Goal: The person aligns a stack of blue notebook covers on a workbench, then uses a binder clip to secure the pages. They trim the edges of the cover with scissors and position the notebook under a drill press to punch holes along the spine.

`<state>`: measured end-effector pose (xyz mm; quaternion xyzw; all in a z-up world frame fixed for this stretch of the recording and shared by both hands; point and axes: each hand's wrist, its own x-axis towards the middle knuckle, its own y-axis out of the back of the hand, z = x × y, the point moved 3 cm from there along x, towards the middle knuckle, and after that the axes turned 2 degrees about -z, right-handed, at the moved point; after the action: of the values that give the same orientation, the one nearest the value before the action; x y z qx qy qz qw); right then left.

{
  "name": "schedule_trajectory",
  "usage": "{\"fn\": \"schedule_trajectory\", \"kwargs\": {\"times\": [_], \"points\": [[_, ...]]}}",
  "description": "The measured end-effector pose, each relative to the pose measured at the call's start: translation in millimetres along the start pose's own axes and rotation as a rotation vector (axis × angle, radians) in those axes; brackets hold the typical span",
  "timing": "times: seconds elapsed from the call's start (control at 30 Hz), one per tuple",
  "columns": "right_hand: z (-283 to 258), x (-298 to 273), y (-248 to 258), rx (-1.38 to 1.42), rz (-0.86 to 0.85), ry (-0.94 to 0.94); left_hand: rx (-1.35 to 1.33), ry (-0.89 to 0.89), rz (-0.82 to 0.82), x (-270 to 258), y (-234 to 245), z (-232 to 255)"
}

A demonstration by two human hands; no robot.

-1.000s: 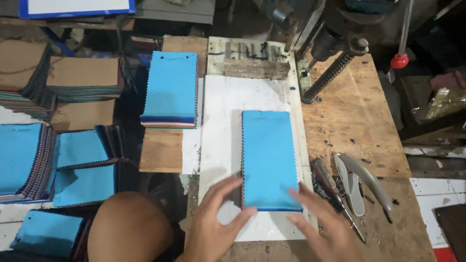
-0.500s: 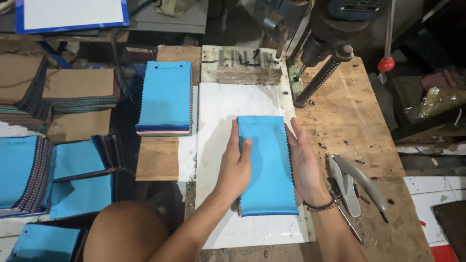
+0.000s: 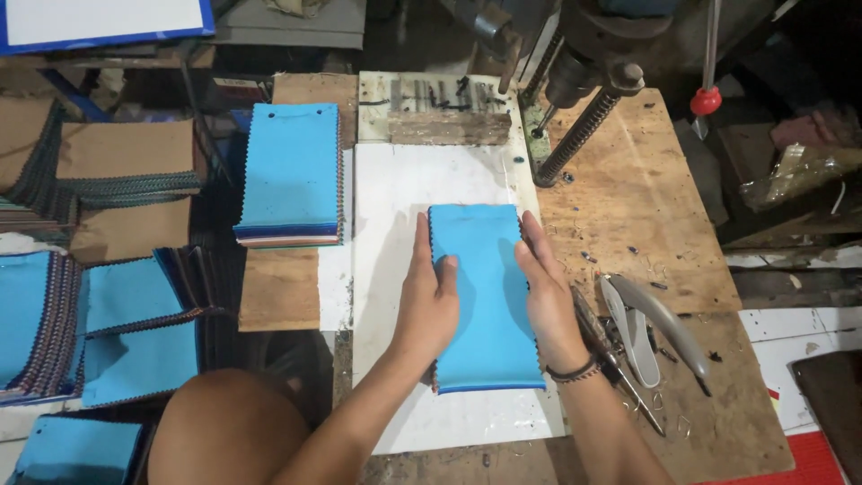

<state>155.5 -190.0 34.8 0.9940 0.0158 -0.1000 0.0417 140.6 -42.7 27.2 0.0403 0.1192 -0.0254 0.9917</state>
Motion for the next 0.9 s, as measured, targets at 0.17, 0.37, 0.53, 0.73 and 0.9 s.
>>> {"fn": "schedule_trajectory", "kwargs": {"times": [0.17,0.37,0.53,0.73,0.9], "points": [[-10,-22,5,0.084,0.043,0.013,-0.005,-0.080,-0.006,-17,19,-14],[24,-80,47,-0.510,-0.017,0.227,0.132,-0.224,0.020,-99,44,-29],[23,-125,36,-0.961,-0.026,0.907,0.339,-0.385,0.237,-126,37,-68],[8,-109,25,-1.078,-0.183,0.863,0.656,-0.816,0.101,-128,28,-50],[0,-97,25,-1.074,-0.282,0.861,0.718,-0.848,0.131,-131,30,-39]]}}
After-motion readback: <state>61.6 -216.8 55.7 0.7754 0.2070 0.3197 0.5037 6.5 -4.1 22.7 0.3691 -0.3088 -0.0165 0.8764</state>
